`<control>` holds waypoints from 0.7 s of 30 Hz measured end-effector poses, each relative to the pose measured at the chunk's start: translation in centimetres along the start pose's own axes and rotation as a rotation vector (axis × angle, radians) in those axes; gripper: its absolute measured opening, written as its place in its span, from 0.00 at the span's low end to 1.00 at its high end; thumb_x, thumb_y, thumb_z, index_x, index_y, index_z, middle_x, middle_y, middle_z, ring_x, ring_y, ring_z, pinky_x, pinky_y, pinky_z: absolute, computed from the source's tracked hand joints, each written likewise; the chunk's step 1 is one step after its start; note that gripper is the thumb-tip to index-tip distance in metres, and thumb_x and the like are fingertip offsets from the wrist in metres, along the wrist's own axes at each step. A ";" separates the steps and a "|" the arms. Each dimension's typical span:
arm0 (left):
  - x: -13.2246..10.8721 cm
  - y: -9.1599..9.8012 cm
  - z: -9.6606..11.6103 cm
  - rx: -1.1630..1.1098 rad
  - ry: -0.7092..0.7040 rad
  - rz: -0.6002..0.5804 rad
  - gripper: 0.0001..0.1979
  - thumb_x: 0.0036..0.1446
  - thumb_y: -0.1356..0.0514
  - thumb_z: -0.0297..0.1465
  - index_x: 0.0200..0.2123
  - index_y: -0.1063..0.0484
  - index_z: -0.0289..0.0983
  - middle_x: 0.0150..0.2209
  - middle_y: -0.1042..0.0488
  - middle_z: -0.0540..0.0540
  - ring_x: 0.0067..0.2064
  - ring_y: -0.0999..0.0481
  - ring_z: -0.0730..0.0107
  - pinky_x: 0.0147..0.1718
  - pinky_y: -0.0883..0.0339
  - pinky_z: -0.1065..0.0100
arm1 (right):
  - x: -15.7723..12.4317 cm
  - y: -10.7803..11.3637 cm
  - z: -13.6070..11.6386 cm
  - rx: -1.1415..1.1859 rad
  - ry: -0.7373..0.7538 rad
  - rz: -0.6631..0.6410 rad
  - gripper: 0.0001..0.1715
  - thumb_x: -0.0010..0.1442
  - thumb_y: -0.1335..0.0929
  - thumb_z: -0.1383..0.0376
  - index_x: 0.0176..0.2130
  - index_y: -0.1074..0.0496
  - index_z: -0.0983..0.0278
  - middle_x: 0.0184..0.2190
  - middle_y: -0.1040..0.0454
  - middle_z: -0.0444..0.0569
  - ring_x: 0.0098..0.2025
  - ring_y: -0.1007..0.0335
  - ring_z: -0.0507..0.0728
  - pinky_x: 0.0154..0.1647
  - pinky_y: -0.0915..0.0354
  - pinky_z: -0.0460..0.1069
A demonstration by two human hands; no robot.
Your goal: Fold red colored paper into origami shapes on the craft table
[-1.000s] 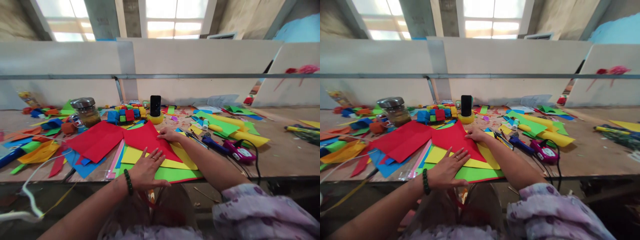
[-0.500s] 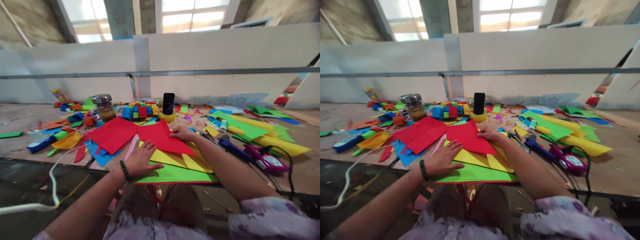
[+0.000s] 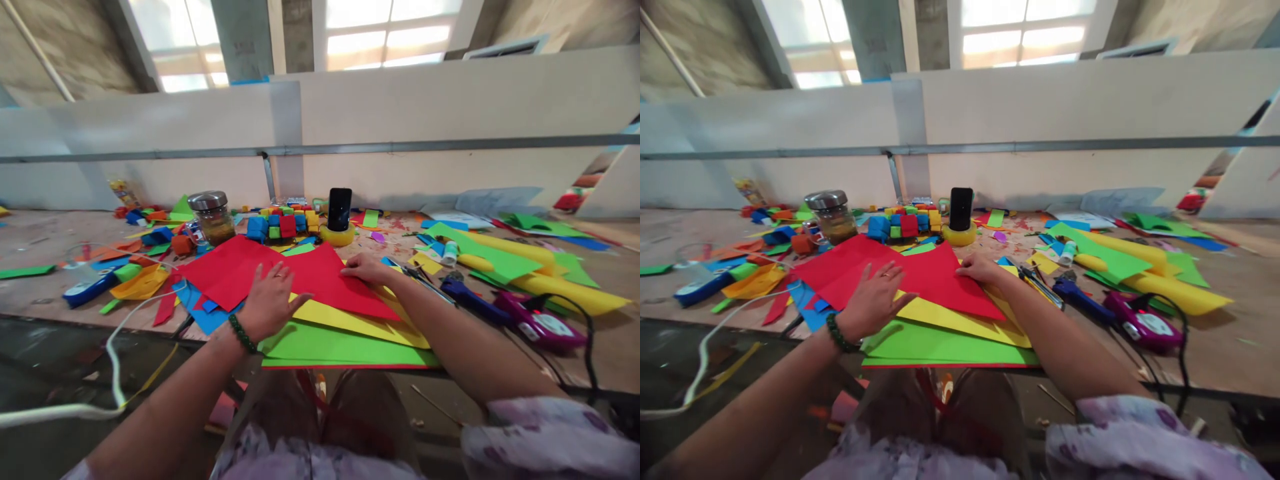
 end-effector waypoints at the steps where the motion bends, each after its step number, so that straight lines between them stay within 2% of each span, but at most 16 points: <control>1: 0.3 -0.4 2.0 -0.046 -0.095 -0.025 0.30 0.59 0.49 0.52 0.51 0.29 0.34 0.58 0.33 0.29 0.63 0.42 0.40 0.62 0.67 0.43 | 0.0 0.0 -0.1 -0.036 -0.007 0.012 0.19 0.54 0.32 0.53 0.23 0.28 0.65 0.20 0.31 0.43 0.25 0.40 0.51 0.24 0.50 0.47; 4: 0.5 -2.5 7.6 -0.110 -0.350 -0.151 0.31 0.59 0.49 0.53 0.51 0.29 0.34 0.53 0.29 0.31 0.56 0.33 0.43 0.57 0.49 0.49 | 0.0 0.0 -0.3 -0.145 -0.042 0.031 0.16 0.57 0.32 0.56 0.27 0.26 0.66 0.24 0.28 0.46 0.28 0.36 0.52 0.26 0.45 0.46; 7: 0.3 -5.0 10.4 -0.021 -0.474 -0.314 0.30 0.61 0.54 0.53 0.45 0.27 0.34 0.40 0.26 0.35 0.44 0.28 0.51 0.46 0.37 0.55 | -0.1 -0.3 -0.1 -0.230 -0.084 0.000 0.16 0.62 0.34 0.56 0.37 0.27 0.67 0.34 0.26 0.47 0.34 0.30 0.53 0.34 0.34 0.49; 10: 0.7 -5.8 10.7 0.057 -0.484 -0.360 0.30 0.63 0.58 0.52 0.40 0.27 0.35 0.35 0.28 0.39 0.39 0.28 0.56 0.41 0.35 0.58 | -0.4 -0.3 0.3 -0.287 -0.125 -0.041 0.18 0.63 0.34 0.56 0.45 0.29 0.68 0.41 0.27 0.48 0.39 0.28 0.56 0.39 0.30 0.54; 15: 1.7 -5.9 10.3 0.066 -0.460 -0.337 0.27 0.65 0.57 0.49 0.41 0.28 0.35 0.39 0.28 0.38 0.43 0.29 0.57 0.45 0.34 0.57 | -1.2 0.9 0.2 -0.383 -0.202 -0.040 0.20 0.60 0.33 0.52 0.38 0.25 0.68 0.35 0.23 0.50 0.38 0.26 0.58 0.37 0.33 0.50; 18: 1.8 -6.4 10.3 0.069 -0.456 -0.334 0.23 0.66 0.56 0.45 0.41 0.29 0.35 0.41 0.28 0.37 0.45 0.29 0.57 0.49 0.36 0.56 | -2.1 2.1 -1.3 -0.464 -0.211 0.030 0.24 0.57 0.32 0.52 0.45 0.26 0.68 0.43 0.23 0.58 0.46 0.28 0.63 0.39 0.35 0.50; 21: 1.4 -7.0 9.8 -0.010 -0.433 -0.319 0.21 0.65 0.52 0.43 0.48 0.32 0.34 0.53 0.31 0.35 0.55 0.33 0.55 0.56 0.41 0.54 | -3.8 1.9 -4.1 -0.516 -0.129 0.012 0.19 0.57 0.32 0.60 0.47 0.27 0.67 0.46 0.24 0.59 0.49 0.29 0.63 0.41 0.36 0.49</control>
Point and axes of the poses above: each hand's wrist, its own x-axis towards the middle knuckle, its own y-axis out of the back of the hand, z = x × y, the point moved 9 cm from there along x, towards the middle knuckle
